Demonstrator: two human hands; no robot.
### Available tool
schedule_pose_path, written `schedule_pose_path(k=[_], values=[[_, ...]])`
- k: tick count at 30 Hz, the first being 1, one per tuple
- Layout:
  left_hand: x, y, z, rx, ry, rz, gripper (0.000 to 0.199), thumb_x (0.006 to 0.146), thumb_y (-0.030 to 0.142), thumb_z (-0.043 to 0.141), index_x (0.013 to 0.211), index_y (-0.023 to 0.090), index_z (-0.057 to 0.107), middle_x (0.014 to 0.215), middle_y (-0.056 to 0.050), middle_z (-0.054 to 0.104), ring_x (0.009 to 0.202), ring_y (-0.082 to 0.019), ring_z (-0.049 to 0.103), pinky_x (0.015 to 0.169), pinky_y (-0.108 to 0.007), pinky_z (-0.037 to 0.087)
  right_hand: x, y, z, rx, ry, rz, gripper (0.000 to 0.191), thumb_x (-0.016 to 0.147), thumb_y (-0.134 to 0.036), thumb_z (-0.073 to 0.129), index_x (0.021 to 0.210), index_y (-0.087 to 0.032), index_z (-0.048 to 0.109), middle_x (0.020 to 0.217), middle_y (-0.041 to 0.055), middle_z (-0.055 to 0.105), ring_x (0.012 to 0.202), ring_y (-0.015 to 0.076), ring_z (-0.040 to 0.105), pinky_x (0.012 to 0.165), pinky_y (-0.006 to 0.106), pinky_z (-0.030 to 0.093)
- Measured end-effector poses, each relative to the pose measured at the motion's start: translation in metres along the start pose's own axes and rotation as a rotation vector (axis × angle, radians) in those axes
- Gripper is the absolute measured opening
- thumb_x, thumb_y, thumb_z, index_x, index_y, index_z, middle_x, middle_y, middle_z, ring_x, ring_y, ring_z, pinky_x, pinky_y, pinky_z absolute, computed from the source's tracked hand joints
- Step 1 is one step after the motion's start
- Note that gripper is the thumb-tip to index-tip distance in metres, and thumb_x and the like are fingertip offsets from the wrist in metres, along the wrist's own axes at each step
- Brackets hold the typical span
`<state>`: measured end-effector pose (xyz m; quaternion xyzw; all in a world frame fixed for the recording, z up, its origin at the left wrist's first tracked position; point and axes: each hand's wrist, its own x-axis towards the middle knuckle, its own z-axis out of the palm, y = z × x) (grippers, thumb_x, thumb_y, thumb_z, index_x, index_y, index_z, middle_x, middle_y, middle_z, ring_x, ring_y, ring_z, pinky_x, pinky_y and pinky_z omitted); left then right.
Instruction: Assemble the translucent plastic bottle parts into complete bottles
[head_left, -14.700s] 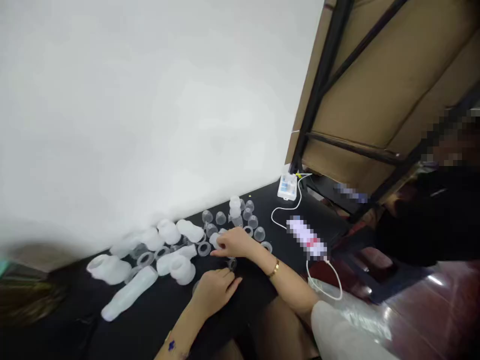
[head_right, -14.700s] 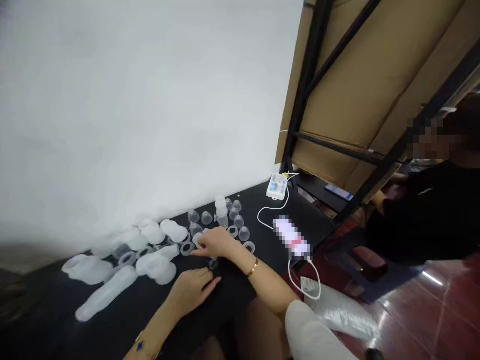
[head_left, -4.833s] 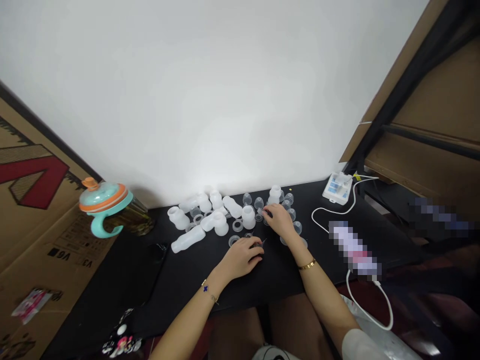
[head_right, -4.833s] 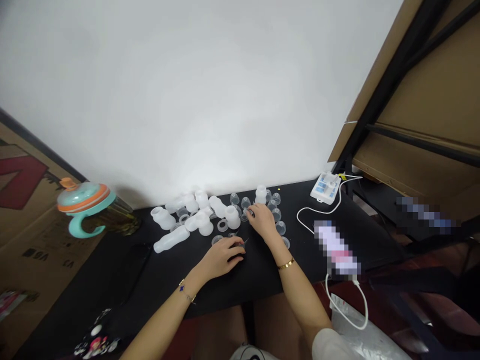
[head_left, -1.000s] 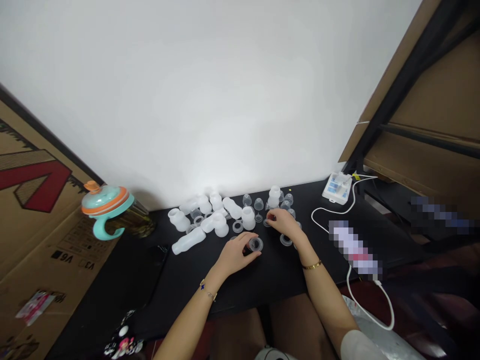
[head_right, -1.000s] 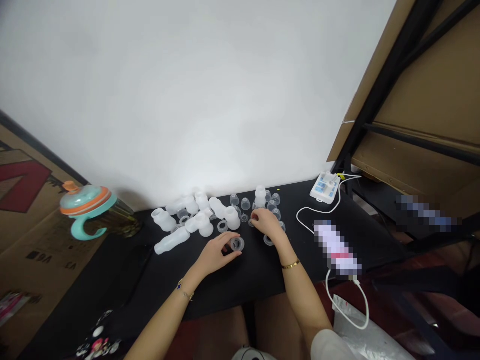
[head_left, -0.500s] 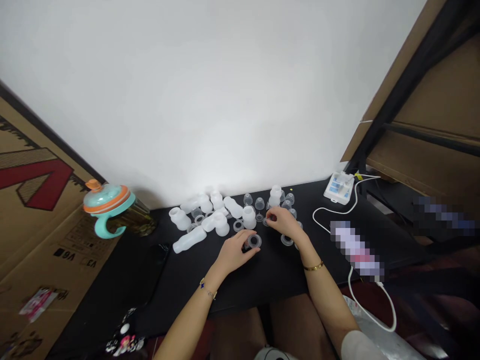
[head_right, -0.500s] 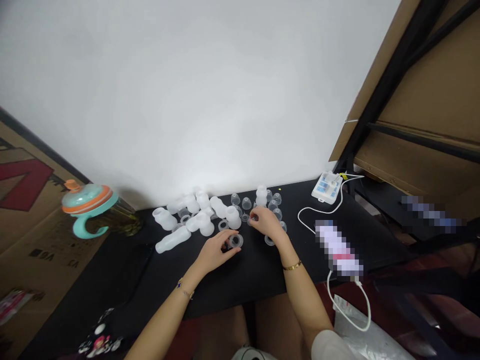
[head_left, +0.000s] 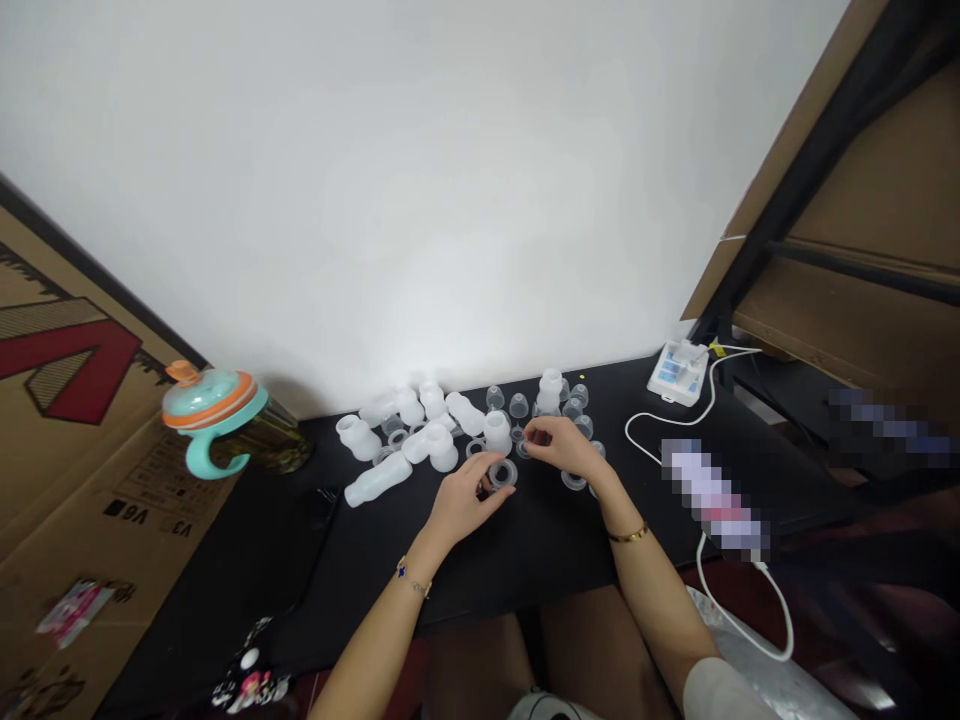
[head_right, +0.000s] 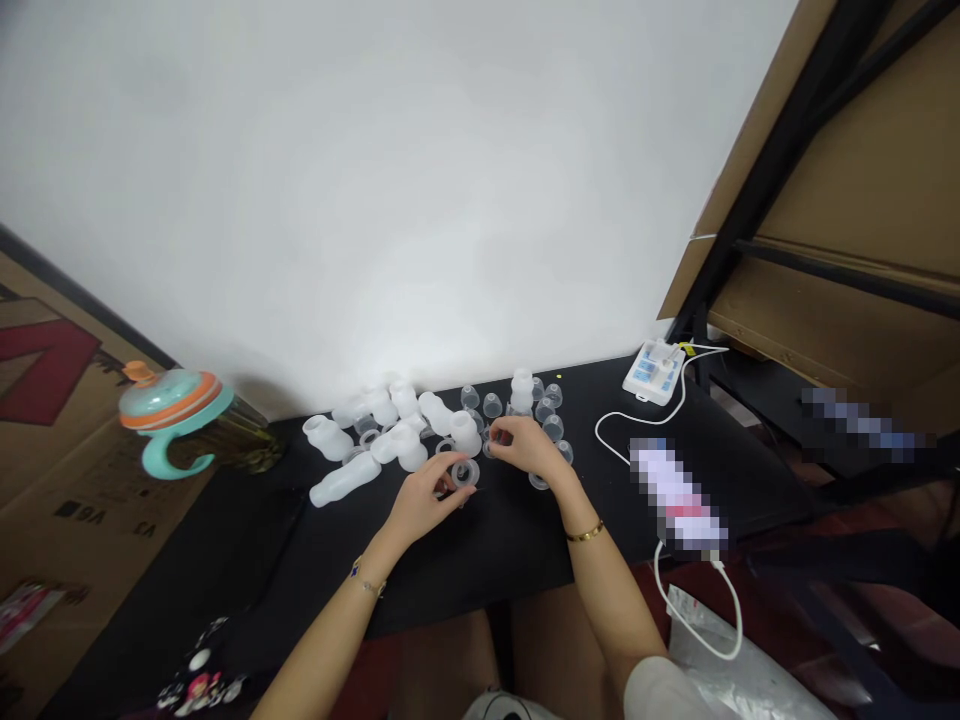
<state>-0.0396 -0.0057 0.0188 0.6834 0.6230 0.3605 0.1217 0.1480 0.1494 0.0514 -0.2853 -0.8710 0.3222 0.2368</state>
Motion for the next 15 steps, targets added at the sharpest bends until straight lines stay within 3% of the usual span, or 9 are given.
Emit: schedule_pose_path(k=[3, 8, 15], values=[[0.0, -0.001, 0.0, -0.002, 0.067, 0.018, 0.038, 0.092, 0.042, 0.065, 0.126, 0.025, 0.059, 0.121, -0.007, 0.067, 0.068, -0.013, 0.064, 0.07, -0.029, 0.058, 0.0, -0.002, 0.003, 0.073, -0.049, 0.05, 0.005, 0.081, -0.022, 0.067, 0.086, -0.02, 0.069, 0.072, -0.0011, 0.067, 0.068, 0.0153, 0.063, 0.066, 0.025, 0.046], [0.0, 0.0, -0.001, -0.006, 0.137, 0.048, 0.038, 0.094, 0.043, 0.063, 0.126, 0.024, 0.059, 0.121, -0.008, 0.067, 0.064, -0.011, 0.061, 0.067, -0.029, 0.058, 0.0, -0.008, 0.012, 0.222, -0.129, 0.034, 0.008, 0.082, -0.019, 0.063, 0.09, -0.02, 0.065, 0.086, 0.0001, 0.072, 0.073, 0.0154, 0.068, 0.069, 0.024, 0.049], [-0.001, -0.001, -0.002, -0.072, 0.252, 0.048, 0.038, 0.093, 0.043, 0.063, 0.126, 0.024, 0.06, 0.121, -0.01, 0.068, 0.063, -0.01, 0.06, 0.063, -0.026, 0.057, 0.0, -0.015, 0.028, 0.297, -0.206, -0.022, 0.008, 0.081, -0.024, 0.068, 0.087, -0.018, 0.067, 0.074, -0.0019, 0.066, 0.068, 0.0144, 0.061, 0.065, 0.023, 0.047]])
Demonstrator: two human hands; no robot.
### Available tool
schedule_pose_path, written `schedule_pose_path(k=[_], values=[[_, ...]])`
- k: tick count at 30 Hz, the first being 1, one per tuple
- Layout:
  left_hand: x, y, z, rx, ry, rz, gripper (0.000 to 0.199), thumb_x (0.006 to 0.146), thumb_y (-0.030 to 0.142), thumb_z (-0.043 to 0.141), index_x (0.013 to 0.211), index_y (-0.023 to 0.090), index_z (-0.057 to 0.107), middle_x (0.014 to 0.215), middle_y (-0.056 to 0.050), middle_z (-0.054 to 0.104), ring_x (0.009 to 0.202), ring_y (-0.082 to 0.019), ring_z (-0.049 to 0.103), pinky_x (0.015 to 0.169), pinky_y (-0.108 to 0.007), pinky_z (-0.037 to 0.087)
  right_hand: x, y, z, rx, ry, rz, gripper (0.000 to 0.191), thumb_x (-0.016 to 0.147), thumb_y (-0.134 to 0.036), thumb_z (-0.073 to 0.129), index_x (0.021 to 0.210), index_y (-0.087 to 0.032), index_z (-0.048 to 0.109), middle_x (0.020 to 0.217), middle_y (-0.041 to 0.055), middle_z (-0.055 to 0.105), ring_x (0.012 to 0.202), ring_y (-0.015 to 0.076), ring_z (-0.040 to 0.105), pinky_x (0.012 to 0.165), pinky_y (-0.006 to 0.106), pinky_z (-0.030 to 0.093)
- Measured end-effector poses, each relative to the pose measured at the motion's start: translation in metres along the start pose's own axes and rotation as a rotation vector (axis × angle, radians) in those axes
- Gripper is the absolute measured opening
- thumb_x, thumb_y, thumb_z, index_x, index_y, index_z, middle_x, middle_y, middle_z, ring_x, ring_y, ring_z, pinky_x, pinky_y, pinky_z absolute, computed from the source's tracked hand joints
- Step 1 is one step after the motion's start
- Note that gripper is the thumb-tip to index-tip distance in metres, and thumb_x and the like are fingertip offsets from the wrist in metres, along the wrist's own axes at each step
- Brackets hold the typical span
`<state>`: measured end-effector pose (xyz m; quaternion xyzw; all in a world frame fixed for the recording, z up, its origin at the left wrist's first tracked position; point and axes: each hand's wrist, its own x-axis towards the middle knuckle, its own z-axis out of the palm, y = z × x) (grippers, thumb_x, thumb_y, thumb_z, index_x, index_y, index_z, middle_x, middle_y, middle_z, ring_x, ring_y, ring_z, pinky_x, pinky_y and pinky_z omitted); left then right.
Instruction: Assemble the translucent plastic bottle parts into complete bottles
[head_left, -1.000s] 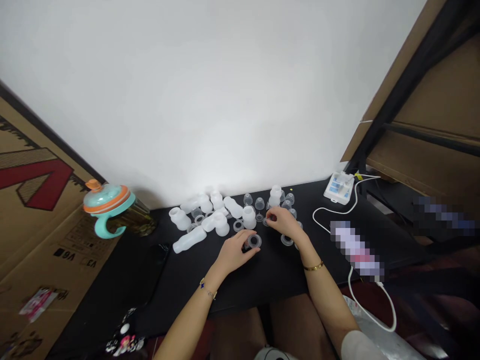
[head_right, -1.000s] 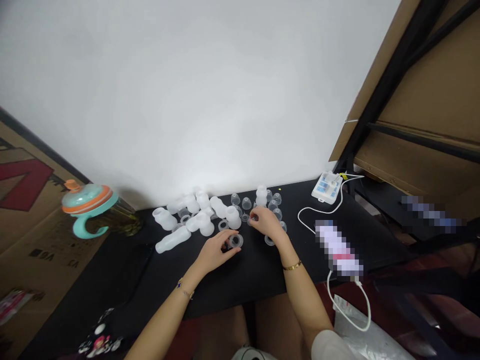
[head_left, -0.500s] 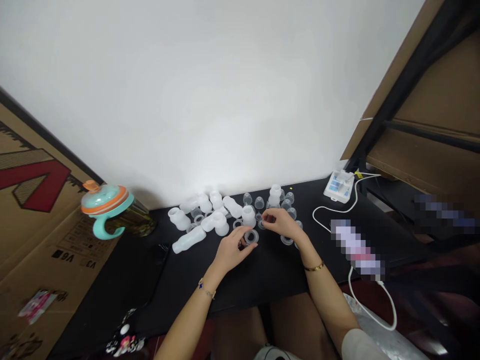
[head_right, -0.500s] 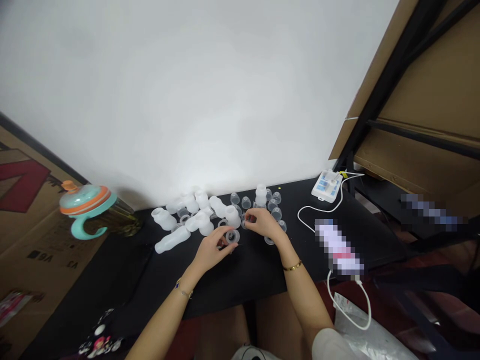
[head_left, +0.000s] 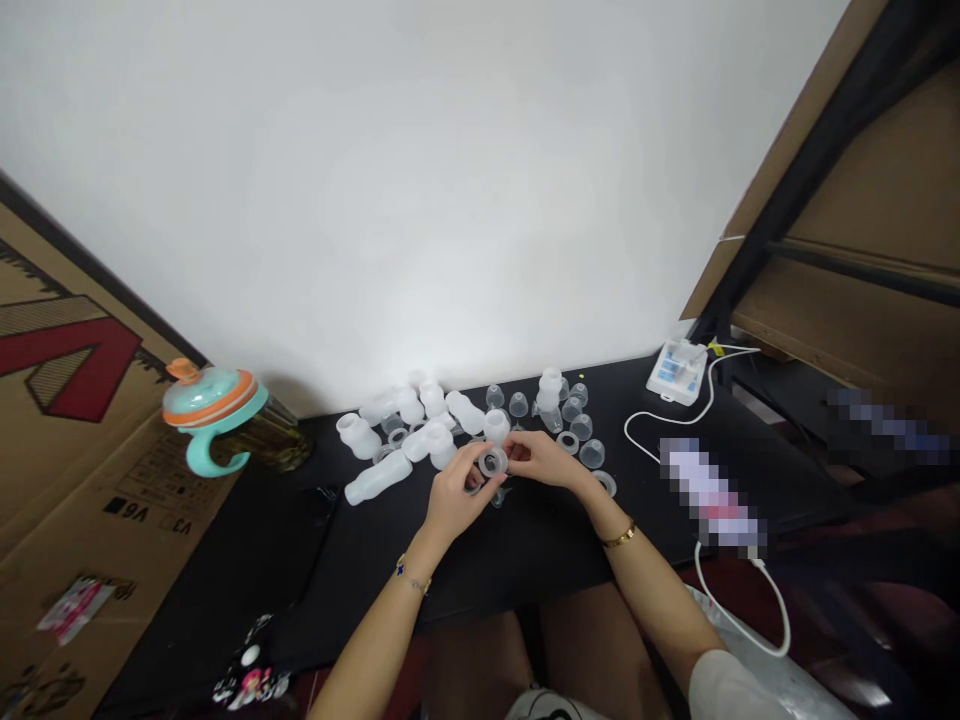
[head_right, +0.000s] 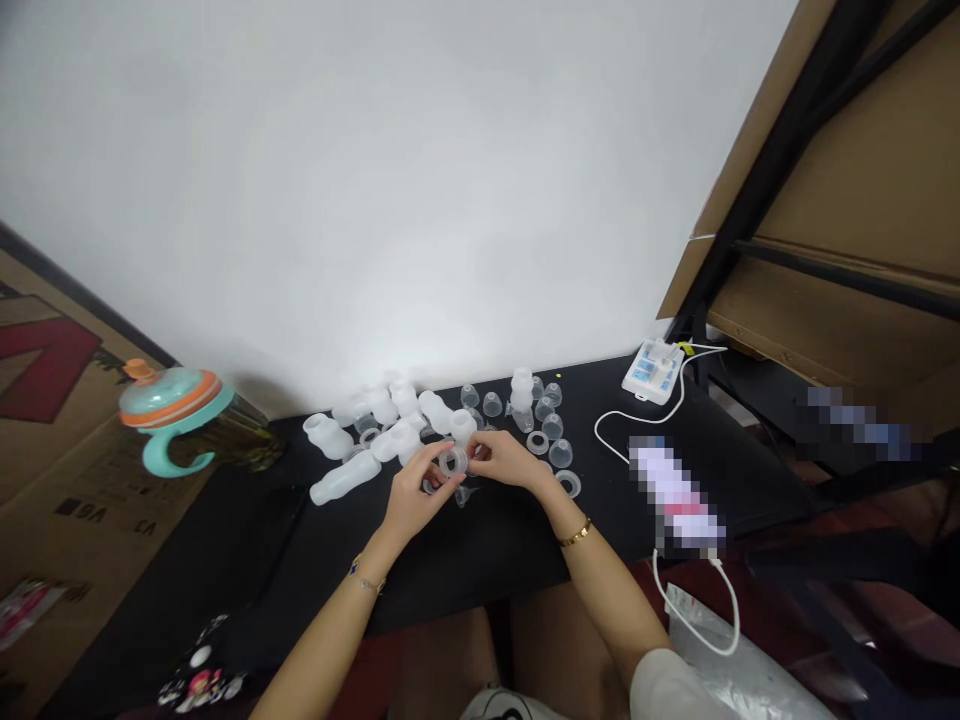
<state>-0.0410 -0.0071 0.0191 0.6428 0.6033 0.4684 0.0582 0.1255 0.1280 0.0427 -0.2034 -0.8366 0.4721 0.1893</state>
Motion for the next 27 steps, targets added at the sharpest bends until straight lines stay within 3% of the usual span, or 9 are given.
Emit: schedule_pose_path(k=[5, 11, 16, 27], values=[[0.001, 0.0, -0.001, -0.004, 0.021, -0.015, 0.037, 0.094, 0.043, 0.063, 0.125, 0.024, 0.06, 0.121, -0.009, 0.068, 0.064, -0.01, 0.062, 0.063, -0.026, 0.058, 0.002, 0.003, 0.011, 0.07, 0.057, -0.015, 0.012, 0.077, -0.021, 0.071, 0.088, -0.018, 0.068, 0.082, -0.0001, 0.067, 0.075, 0.0151, 0.063, 0.071, 0.024, 0.05], [0.001, 0.001, -0.001, -0.008, 0.031, -0.009, 0.037, 0.093, 0.041, 0.064, 0.125, 0.024, 0.06, 0.121, -0.009, 0.068, 0.064, -0.01, 0.062, 0.062, -0.026, 0.057, 0.005, 0.01, 0.018, 0.26, 0.034, 0.059, 0.021, 0.074, -0.026, 0.075, 0.092, -0.017, 0.07, 0.081, 0.0006, 0.069, 0.076, 0.0169, 0.064, 0.073, 0.027, 0.052], [0.001, 0.0, -0.001, 0.007, 0.049, -0.002, 0.036, 0.093, 0.04, 0.064, 0.125, 0.023, 0.06, 0.123, -0.009, 0.067, 0.064, -0.009, 0.062, 0.063, -0.026, 0.057, 0.006, 0.008, 0.017, 0.465, 0.013, 0.079, 0.035, 0.068, -0.033, 0.084, 0.093, -0.016, 0.068, 0.084, 0.0011, 0.07, 0.077, 0.0171, 0.066, 0.074, 0.029, 0.052], [0.004, 0.001, -0.002, -0.031, 0.121, -0.014, 0.036, 0.091, 0.036, 0.068, 0.123, 0.022, 0.061, 0.11, -0.007, 0.069, 0.058, -0.007, 0.06, 0.058, -0.024, 0.056, 0.005, 0.0, 0.011, 0.704, 0.053, 0.118, 0.037, 0.064, -0.029, 0.09, 0.092, -0.017, 0.069, 0.083, 0.0012, 0.071, 0.081, 0.0169, 0.068, 0.08, 0.031, 0.052]])
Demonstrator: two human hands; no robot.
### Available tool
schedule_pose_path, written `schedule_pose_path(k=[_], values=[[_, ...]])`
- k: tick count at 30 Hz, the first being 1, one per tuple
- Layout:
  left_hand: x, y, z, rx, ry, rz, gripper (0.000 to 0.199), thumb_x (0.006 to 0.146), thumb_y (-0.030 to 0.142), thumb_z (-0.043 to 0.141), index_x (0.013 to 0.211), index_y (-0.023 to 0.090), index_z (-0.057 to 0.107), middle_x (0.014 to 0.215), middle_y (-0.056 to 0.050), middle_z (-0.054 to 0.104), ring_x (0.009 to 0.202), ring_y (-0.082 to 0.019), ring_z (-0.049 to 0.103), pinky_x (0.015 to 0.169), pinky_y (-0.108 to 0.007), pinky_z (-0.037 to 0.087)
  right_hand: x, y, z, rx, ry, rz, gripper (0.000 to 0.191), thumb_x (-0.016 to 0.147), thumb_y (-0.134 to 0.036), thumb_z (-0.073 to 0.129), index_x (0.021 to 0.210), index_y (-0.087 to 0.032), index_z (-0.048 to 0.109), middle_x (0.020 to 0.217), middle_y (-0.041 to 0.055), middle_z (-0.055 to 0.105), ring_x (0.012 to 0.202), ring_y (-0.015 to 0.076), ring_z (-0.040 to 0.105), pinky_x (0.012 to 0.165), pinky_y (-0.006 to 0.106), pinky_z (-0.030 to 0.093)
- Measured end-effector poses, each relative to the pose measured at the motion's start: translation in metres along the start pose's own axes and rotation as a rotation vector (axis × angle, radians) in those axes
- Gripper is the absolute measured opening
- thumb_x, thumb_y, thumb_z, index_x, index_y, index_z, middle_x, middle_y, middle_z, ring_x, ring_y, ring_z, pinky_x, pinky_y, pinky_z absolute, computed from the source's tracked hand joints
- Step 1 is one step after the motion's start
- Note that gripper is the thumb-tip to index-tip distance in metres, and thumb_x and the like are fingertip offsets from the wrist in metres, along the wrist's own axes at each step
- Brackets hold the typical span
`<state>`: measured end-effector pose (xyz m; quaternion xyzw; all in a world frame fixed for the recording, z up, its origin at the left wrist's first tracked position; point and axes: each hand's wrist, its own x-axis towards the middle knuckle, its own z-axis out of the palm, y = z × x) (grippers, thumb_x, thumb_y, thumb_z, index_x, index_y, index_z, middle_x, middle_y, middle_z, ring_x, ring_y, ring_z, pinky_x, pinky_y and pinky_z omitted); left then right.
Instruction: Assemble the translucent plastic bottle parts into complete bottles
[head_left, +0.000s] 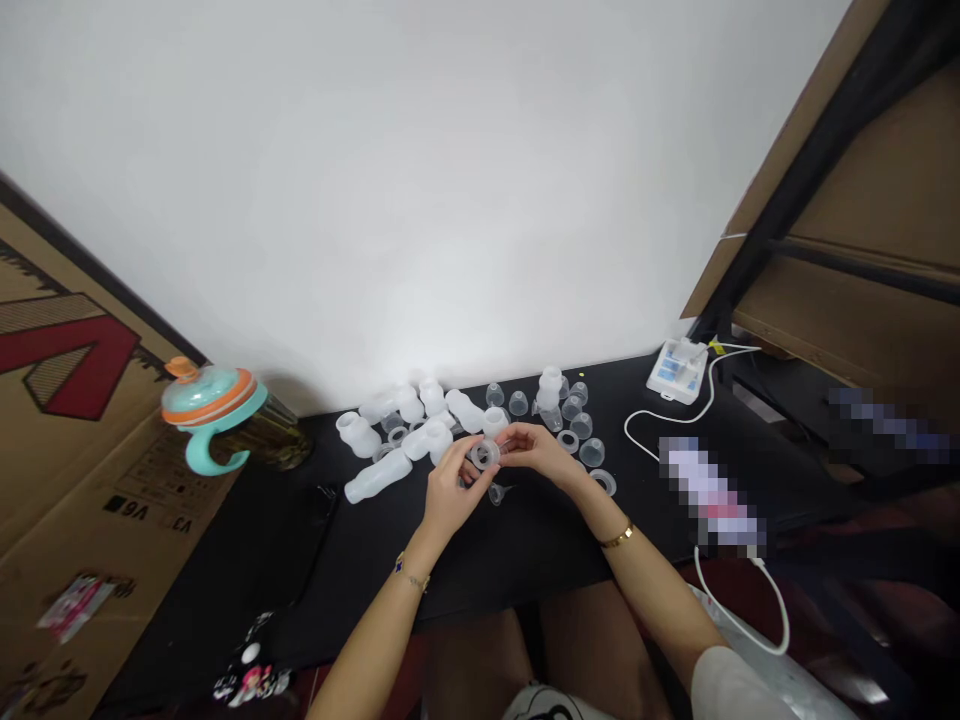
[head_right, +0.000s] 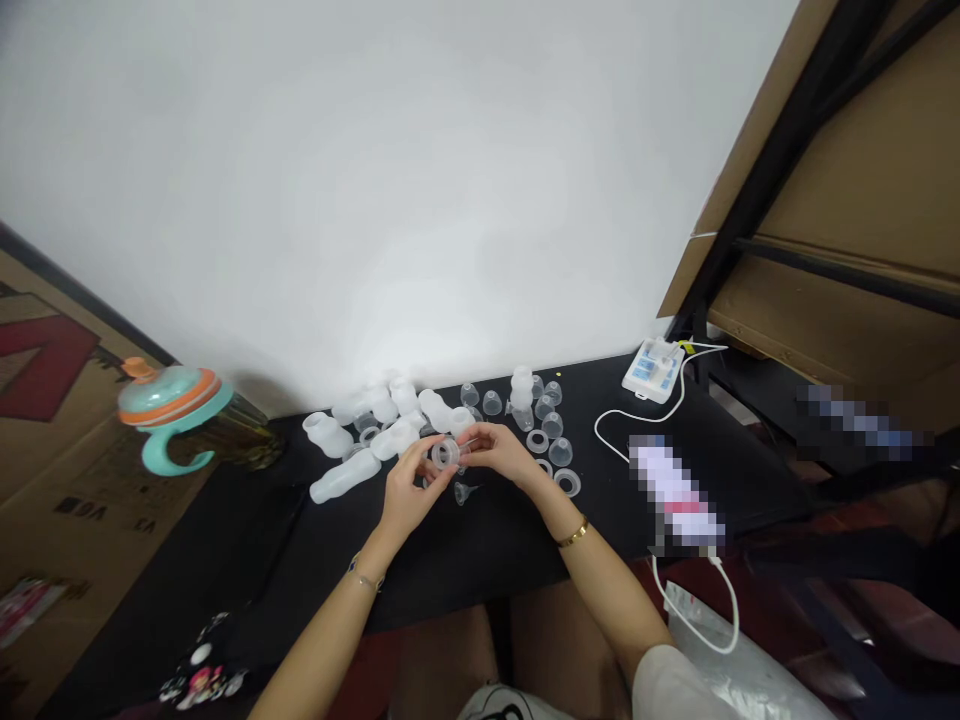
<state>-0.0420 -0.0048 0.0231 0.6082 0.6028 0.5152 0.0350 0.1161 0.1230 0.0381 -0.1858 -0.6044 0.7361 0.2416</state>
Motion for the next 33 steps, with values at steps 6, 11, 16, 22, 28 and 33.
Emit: schedule_pose_path(k=[6, 11, 16, 22, 28, 33], values=[[0.002, 0.001, -0.001, -0.045, 0.003, -0.072, 0.038, 0.089, 0.037, 0.07, 0.122, 0.021, 0.063, 0.099, -0.005, 0.07, 0.058, -0.009, 0.061, 0.056, -0.023, 0.055, -0.003, -0.004, 0.002, 0.055, 0.001, -0.041, 0.034, 0.066, -0.027, 0.089, 0.094, -0.019, 0.072, 0.09, 0.0021, 0.073, 0.085, 0.0171, 0.069, 0.081, 0.03, 0.053], [0.002, 0.0, 0.0, -0.053, -0.013, -0.097, 0.038, 0.089, 0.038, 0.07, 0.122, 0.02, 0.064, 0.095, -0.004, 0.071, 0.057, -0.009, 0.06, 0.056, -0.024, 0.055, -0.003, -0.005, 0.004, 0.097, -0.035, -0.038, 0.035, 0.068, -0.024, 0.088, 0.099, -0.018, 0.072, 0.091, 0.003, 0.073, 0.088, 0.0177, 0.07, 0.083, 0.03, 0.053], [0.001, -0.003, 0.001, -0.062, -0.033, -0.109, 0.038, 0.089, 0.037, 0.07, 0.123, 0.021, 0.063, 0.111, -0.007, 0.07, 0.06, -0.009, 0.062, 0.057, -0.024, 0.055, -0.002, -0.004, 0.006, 0.133, -0.057, -0.066, 0.038, 0.07, -0.021, 0.086, 0.104, -0.019, 0.071, 0.1, 0.0027, 0.072, 0.089, 0.017, 0.07, 0.082, 0.029, 0.053], [0.002, 0.0, 0.0, -0.061, -0.06, -0.102, 0.035, 0.09, 0.034, 0.069, 0.123, 0.023, 0.063, 0.12, -0.008, 0.067, 0.061, -0.009, 0.062, 0.054, -0.024, 0.055, -0.004, -0.007, 0.01, 0.186, 0.001, -0.073, 0.026, 0.077, -0.022, 0.079, 0.102, -0.02, 0.072, 0.111, 0.005, 0.069, 0.097, 0.0183, 0.067, 0.086, 0.03, 0.055], [0.002, 0.001, 0.0, -0.072, -0.063, -0.068, 0.035, 0.09, 0.034, 0.068, 0.123, 0.024, 0.064, 0.123, -0.009, 0.066, 0.062, -0.01, 0.061, 0.054, -0.025, 0.057, -0.006, -0.011, 0.015, 0.19, 0.02, -0.041, 0.026, 0.078, -0.03, 0.08, 0.101, -0.02, 0.073, 0.11, 0.0054, 0.069, 0.098, 0.0189, 0.065, 0.088, 0.032, 0.054], [0.0, -0.002, 0.001, -0.063, -0.068, -0.039, 0.037, 0.088, 0.033, 0.071, 0.123, 0.025, 0.064, 0.12, -0.008, 0.067, 0.069, -0.012, 0.064, 0.055, -0.025, 0.058, -0.005, -0.008, 0.015, 0.141, 0.016, -0.06, 0.026, 0.077, -0.031, 0.082, 0.099, -0.02, 0.073, 0.102, 0.0031, 0.07, 0.091, 0.0167, 0.065, 0.082, 0.028, 0.052]])
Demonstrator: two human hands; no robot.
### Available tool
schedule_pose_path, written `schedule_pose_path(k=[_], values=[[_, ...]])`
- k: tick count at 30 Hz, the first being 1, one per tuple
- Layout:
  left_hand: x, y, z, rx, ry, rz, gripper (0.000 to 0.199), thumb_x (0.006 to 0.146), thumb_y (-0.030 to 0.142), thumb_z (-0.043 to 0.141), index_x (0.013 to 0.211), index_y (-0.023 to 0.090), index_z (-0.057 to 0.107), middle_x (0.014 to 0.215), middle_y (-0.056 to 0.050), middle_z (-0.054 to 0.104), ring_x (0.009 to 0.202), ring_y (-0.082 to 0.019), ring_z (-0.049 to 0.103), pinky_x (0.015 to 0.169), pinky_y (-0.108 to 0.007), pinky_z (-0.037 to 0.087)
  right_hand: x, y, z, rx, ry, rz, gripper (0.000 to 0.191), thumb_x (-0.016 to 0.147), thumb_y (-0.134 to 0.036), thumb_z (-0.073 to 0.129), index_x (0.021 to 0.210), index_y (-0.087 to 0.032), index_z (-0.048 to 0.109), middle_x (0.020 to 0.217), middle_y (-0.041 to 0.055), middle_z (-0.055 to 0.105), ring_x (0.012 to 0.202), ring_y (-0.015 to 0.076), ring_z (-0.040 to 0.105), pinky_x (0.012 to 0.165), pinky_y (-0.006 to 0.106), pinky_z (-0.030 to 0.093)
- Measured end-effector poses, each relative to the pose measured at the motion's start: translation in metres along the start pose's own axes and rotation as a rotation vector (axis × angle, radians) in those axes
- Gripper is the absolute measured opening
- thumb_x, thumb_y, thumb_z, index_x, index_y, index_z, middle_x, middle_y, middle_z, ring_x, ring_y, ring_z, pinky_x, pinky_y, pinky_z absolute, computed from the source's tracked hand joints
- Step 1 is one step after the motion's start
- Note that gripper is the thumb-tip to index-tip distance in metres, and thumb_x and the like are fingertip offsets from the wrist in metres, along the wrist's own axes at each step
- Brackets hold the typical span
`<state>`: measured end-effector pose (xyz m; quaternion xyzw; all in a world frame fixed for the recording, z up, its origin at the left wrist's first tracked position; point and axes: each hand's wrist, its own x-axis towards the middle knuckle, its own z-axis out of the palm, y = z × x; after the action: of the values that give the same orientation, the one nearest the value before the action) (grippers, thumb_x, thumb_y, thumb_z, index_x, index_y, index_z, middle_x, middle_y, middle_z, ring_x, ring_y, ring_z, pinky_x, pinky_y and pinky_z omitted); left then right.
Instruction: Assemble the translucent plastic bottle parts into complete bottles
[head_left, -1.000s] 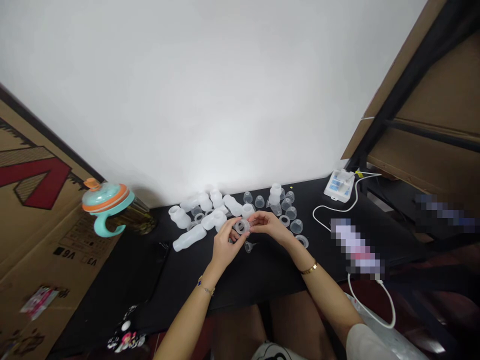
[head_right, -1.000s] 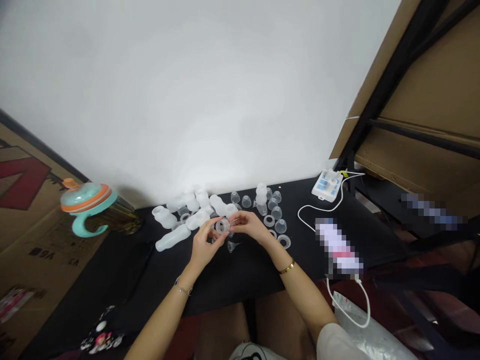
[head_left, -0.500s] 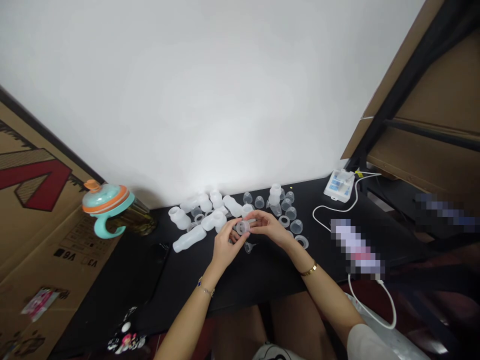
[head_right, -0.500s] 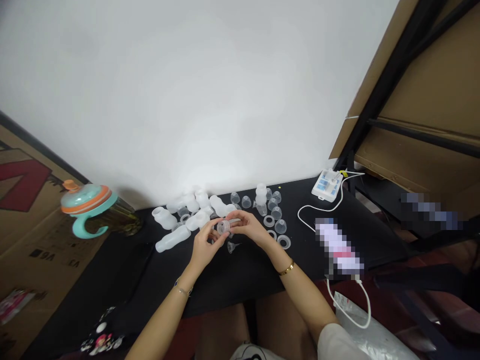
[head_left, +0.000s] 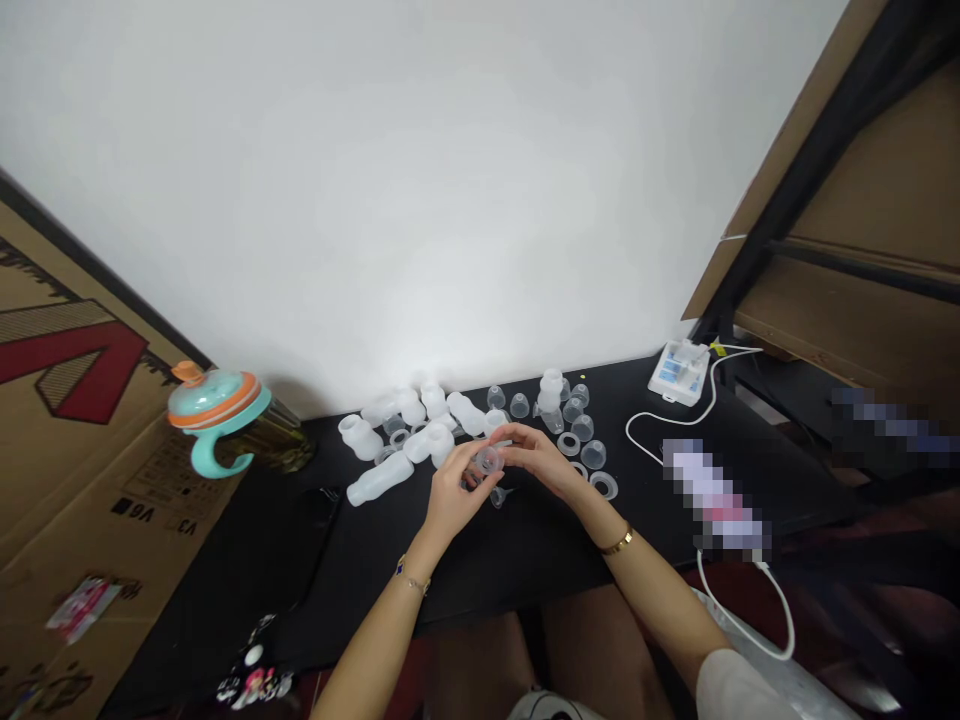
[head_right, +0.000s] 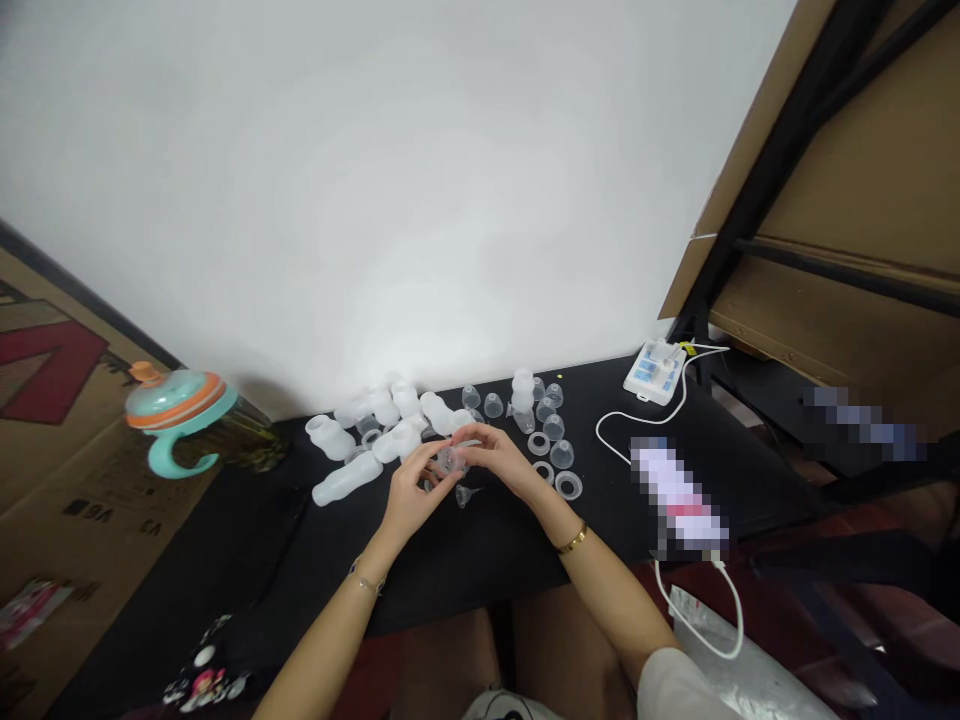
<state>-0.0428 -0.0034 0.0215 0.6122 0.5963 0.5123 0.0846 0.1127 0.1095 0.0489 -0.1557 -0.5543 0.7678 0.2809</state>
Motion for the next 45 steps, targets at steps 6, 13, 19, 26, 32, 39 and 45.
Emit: schedule_pose_path(k=[6, 13, 19, 26, 32, 39, 45], values=[[0.0, 0.001, 0.001, 0.008, -0.007, 0.0, 0.039, 0.087, 0.033, 0.072, 0.124, 0.025, 0.062, 0.12, -0.008, 0.067, 0.071, -0.013, 0.065, 0.056, -0.025, 0.058, -0.001, -0.002, 0.001, 0.012, 0.01, 0.006, 0.028, 0.075, -0.029, 0.083, 0.099, -0.02, 0.073, 0.102, 0.0035, 0.072, 0.089, 0.0168, 0.067, 0.079, 0.028, 0.051], [-0.002, -0.002, 0.003, 0.038, 0.024, -0.034, 0.043, 0.087, 0.036, 0.073, 0.126, 0.024, 0.06, 0.116, -0.008, 0.068, 0.07, -0.012, 0.064, 0.058, -0.024, 0.058, -0.002, 0.002, 0.003, 0.059, 0.026, 0.01, 0.031, 0.07, -0.028, 0.087, 0.096, -0.018, 0.072, 0.105, 0.0062, 0.075, 0.092, 0.0192, 0.07, 0.084, 0.031, 0.052], [-0.003, -0.004, 0.003, 0.05, 0.024, -0.04, 0.043, 0.086, 0.038, 0.073, 0.124, 0.023, 0.06, 0.116, -0.008, 0.069, 0.073, -0.013, 0.065, 0.058, -0.024, 0.057, -0.001, 0.006, 0.001, 0.158, 0.048, 0.041, 0.03, 0.067, -0.023, 0.088, 0.093, -0.018, 0.073, 0.109, 0.0067, 0.074, 0.096, 0.021, 0.069, 0.083, 0.031, 0.055], [-0.003, -0.005, 0.003, 0.052, 0.032, -0.036, 0.042, 0.085, 0.041, 0.075, 0.121, 0.023, 0.062, 0.109, -0.006, 0.07, 0.07, -0.013, 0.065, 0.057, -0.024, 0.057, -0.001, 0.004, 0.004, 0.204, 0.047, 0.067, 0.027, 0.067, -0.021, 0.089, 0.09, -0.018, 0.074, 0.105, 0.005, 0.073, 0.093, 0.0187, 0.069, 0.081, 0.03, 0.055], [-0.003, -0.004, 0.001, 0.052, 0.011, -0.016, 0.041, 0.084, 0.04, 0.076, 0.119, 0.024, 0.062, 0.112, -0.006, 0.07, 0.07, -0.013, 0.064, 0.057, -0.024, 0.057, 0.0, 0.011, 0.004, 0.232, 0.071, 0.066, 0.032, 0.062, -0.019, 0.091, 0.089, -0.018, 0.073, 0.104, 0.0043, 0.073, 0.091, 0.0182, 0.069, 0.082, 0.031, 0.054], [-0.001, 0.0, -0.001, 0.006, 0.096, -0.018, 0.027, 0.089, 0.038, 0.07, 0.109, 0.022, 0.062, 0.11, -0.007, 0.064, 0.069, -0.011, 0.063, 0.057, -0.023, 0.055, 0.001, 0.014, 0.002, 0.281, 0.086, 0.066, 0.03, 0.062, -0.014, 0.089, 0.087, -0.017, 0.073, 0.104, 0.0044, 0.072, 0.091, 0.0195, 0.071, 0.084, 0.032, 0.056], [0.0, 0.0, -0.003, 0.034, 0.123, -0.007, 0.016, 0.092, 0.036, 0.066, 0.095, 0.02, 0.062, 0.091, -0.003, 0.064, 0.067, -0.011, 0.062, 0.056, -0.022, 0.052, 0.001, 0.013, 0.002, 0.257, 0.104, 0.047, 0.029, 0.062, -0.015, 0.089, 0.086, -0.018, 0.073, 0.104, 0.0037, 0.072, 0.088, 0.018, 0.071, 0.084, 0.032, 0.055]])
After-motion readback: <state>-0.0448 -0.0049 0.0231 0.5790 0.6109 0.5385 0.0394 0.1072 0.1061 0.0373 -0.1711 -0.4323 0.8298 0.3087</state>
